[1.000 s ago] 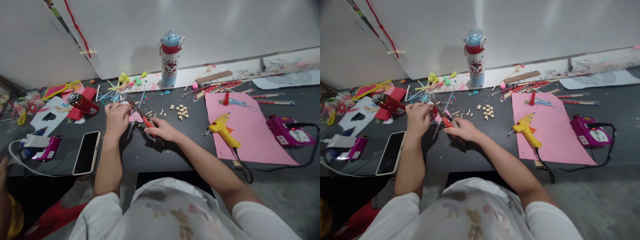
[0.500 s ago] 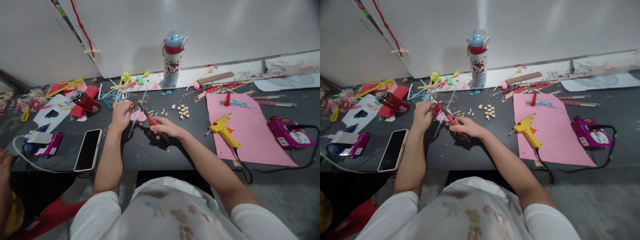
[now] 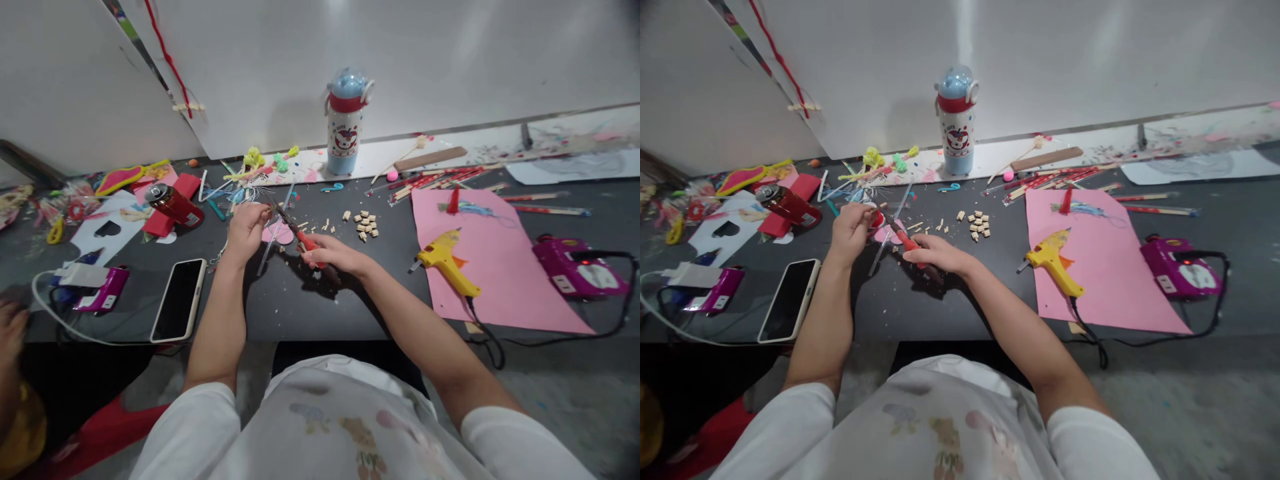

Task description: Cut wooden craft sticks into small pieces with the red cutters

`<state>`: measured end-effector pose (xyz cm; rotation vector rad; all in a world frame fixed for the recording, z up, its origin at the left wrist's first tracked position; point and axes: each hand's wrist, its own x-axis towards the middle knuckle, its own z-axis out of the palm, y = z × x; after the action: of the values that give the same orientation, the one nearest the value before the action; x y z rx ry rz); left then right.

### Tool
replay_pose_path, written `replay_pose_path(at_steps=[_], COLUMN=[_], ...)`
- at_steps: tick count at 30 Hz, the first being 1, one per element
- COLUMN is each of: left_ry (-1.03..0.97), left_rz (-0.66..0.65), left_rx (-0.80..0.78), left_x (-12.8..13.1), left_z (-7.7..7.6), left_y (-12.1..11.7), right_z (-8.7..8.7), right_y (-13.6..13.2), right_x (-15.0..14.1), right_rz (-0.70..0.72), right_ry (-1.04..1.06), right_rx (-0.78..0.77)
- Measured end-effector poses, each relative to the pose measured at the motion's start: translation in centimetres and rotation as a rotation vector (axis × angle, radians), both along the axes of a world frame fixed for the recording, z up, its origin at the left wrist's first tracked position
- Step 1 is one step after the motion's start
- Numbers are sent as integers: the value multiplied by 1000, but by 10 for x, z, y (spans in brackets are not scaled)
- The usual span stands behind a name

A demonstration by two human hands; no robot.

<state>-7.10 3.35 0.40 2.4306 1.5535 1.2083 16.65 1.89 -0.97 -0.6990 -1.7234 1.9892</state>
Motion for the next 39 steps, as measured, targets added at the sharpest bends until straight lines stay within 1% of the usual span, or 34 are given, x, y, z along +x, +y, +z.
replay_pose_path(at_steps=[5, 9, 15, 18, 25, 29, 32, 35, 37, 39], left_ry=[-18, -6, 42, 54, 55, 50, 47, -23, -145, -316], left_rz=[-15, 4, 34, 40, 37, 37, 39, 25, 23, 18], left_rx=[-1, -12, -28, -43, -44, -52, -56, -88, -139, -185], left_x=[0, 0, 1, 2, 5, 5, 5, 6, 7, 8], left_z=[0, -1, 2, 5, 10, 9, 8, 7, 7, 7], left_y=[1, 1, -1, -3, -7, -7, -6, -8, -9, -9], right_z=[0, -3, 0, 2, 4, 4, 4, 3, 3, 3], right_y=[1, 3, 0, -4, -4, -4, -4, -3, -3, -2], right_x=[1, 0, 0, -1, -3, -4, -4, -4, -4, -4], right_rz=[20, 31, -8, -37, -155, -191, -213, -234, -256, -278], right_ry=[28, 41, -14, -64, -200, -252, -286, -308, -308, -297], right_rx=[-22, -17, 27, 79, 298, 357, 373, 374, 357, 328])
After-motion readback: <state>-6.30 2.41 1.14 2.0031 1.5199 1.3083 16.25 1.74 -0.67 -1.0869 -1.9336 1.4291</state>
